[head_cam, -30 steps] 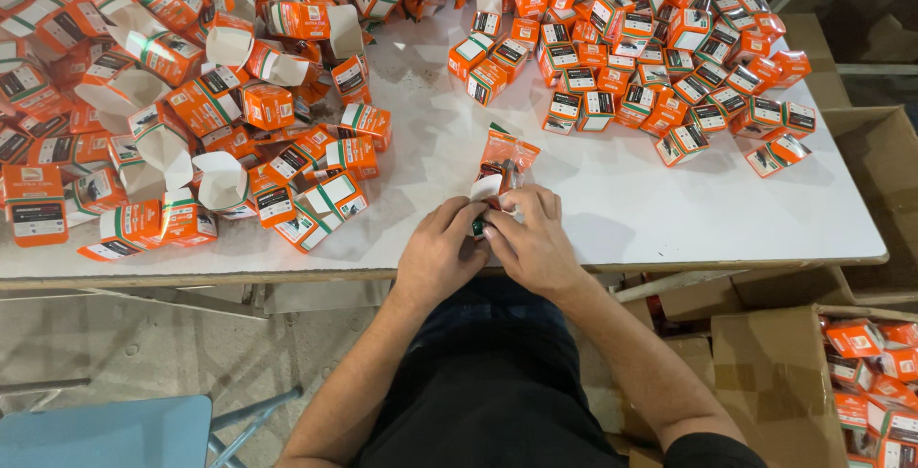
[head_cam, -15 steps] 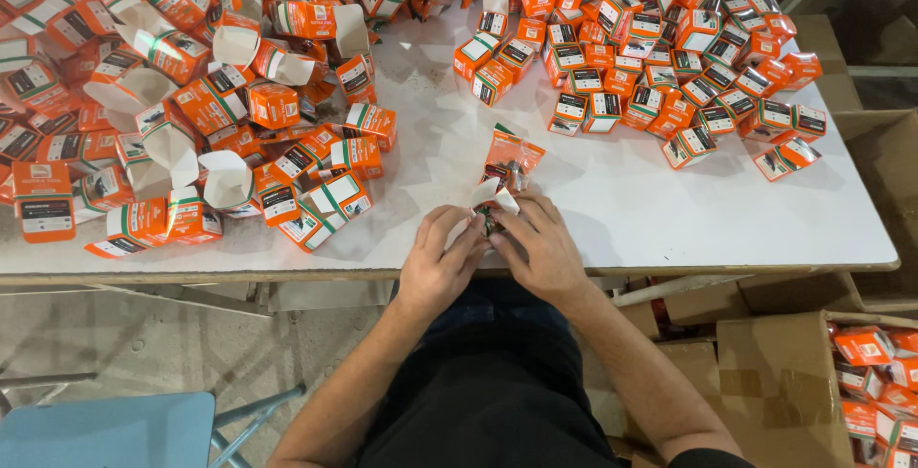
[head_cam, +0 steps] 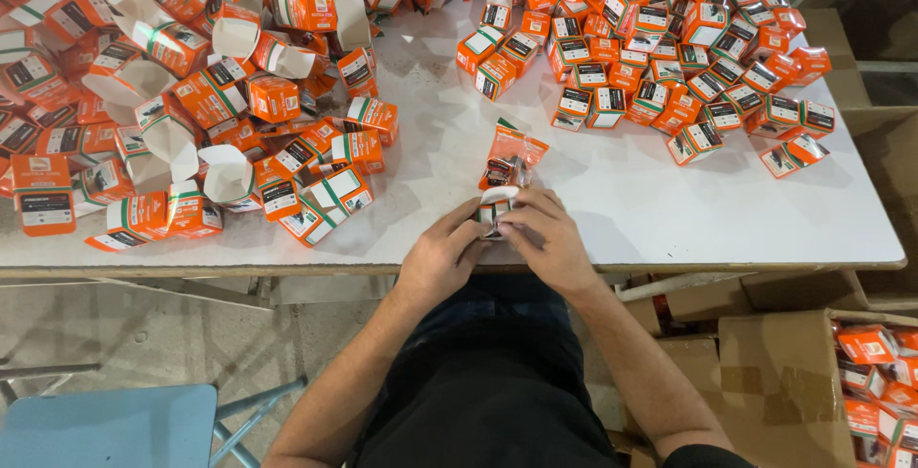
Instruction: The person picks up flat folded paper cartons one at a time from a large pile on the table and folds them open into shaped boxes by hand, pressing the sides and bottom into form, then sets the opened boxes back on the table and reaches for the next one.
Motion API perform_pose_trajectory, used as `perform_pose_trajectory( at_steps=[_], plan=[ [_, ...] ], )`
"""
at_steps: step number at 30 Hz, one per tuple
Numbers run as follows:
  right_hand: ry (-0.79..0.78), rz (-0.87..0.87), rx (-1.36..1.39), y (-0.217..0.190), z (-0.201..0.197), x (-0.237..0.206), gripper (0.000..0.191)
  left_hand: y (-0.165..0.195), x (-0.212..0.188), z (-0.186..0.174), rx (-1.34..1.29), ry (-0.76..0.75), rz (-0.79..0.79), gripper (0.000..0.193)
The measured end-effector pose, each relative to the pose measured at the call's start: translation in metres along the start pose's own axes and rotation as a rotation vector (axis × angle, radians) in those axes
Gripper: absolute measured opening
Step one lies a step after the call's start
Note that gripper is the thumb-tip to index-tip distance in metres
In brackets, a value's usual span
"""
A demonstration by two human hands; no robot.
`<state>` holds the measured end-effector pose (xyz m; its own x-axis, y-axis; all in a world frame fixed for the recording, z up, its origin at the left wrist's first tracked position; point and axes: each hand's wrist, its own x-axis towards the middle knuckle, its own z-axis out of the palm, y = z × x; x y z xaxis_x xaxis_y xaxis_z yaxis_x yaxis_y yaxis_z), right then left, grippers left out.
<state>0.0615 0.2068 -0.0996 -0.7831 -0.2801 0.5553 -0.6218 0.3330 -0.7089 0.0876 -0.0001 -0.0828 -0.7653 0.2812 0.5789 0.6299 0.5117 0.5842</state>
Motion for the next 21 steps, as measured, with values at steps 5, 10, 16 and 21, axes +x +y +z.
perform_pose_trajectory(
  at_steps=[5,10,16,21],
  plan=[
    [-0.042,0.039,0.075,-0.007,-0.007,0.0,0.041,-0.003,-0.002,0.002,-0.086,-0.037,-0.089,0.037],
    [-0.133,-0.09,-0.005,-0.013,-0.012,0.005,0.032,-0.005,-0.003,0.003,-0.136,-0.034,-0.145,0.05],
    [-0.092,-0.004,0.046,-0.012,-0.007,0.004,0.023,-0.004,-0.001,0.002,-0.123,-0.038,-0.12,0.054],
    [-0.05,-0.072,0.019,-0.013,-0.004,0.002,0.018,0.0,0.002,-0.001,-0.123,-0.037,-0.105,0.051]
  ],
)
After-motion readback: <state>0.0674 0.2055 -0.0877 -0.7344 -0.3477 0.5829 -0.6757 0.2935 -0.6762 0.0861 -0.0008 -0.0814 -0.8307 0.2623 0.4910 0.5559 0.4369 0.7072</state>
